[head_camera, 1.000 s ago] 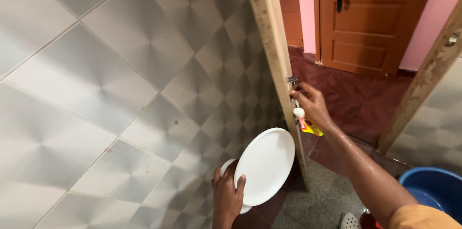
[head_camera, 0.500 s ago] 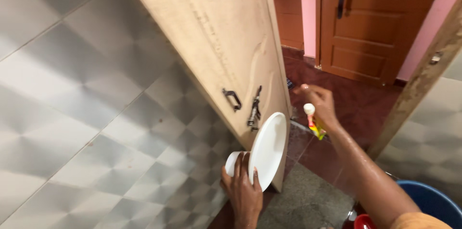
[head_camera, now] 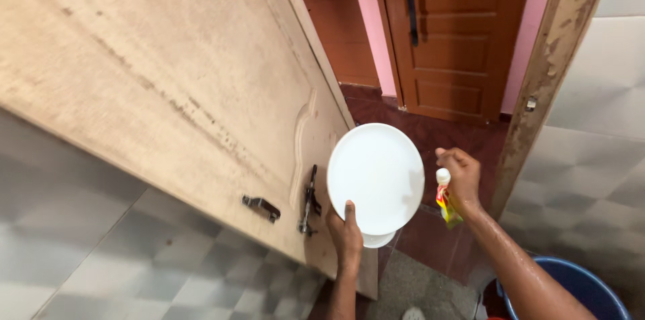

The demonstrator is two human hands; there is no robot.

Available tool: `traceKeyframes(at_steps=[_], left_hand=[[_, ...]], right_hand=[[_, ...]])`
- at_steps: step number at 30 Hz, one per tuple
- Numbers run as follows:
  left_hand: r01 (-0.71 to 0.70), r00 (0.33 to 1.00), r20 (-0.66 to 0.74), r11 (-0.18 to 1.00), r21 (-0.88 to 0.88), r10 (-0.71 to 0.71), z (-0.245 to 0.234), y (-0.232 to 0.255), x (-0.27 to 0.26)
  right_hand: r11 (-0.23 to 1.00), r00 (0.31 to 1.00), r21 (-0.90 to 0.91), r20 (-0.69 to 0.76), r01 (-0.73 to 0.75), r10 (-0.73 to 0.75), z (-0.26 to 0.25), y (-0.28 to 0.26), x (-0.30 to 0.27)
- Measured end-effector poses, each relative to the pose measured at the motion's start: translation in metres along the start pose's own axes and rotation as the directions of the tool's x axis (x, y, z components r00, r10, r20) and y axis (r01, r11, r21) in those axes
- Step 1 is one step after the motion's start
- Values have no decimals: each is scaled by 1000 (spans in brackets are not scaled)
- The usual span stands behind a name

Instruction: The person washes plates and small bowls by hand under running water and in a bucket, then carries the clean dishes to a shelf and places them down.

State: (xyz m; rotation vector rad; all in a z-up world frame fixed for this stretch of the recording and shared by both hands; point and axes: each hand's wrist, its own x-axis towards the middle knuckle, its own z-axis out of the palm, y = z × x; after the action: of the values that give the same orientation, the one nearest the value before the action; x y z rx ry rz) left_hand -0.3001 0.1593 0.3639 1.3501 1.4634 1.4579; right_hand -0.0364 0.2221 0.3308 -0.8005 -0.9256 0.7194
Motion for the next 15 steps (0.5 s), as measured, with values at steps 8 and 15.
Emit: traceKeyframes(at_steps=[8, 15], left_hand=[[28, 995, 97, 935, -352, 6, 51, -50, 104], [186, 982, 25, 955, -233, -185, 119, -59, 222]], right_hand=[[878, 918, -296, 3, -377, 396, 34, 0, 69], [861, 962, -430, -81, -271, 262, 62, 68, 193]])
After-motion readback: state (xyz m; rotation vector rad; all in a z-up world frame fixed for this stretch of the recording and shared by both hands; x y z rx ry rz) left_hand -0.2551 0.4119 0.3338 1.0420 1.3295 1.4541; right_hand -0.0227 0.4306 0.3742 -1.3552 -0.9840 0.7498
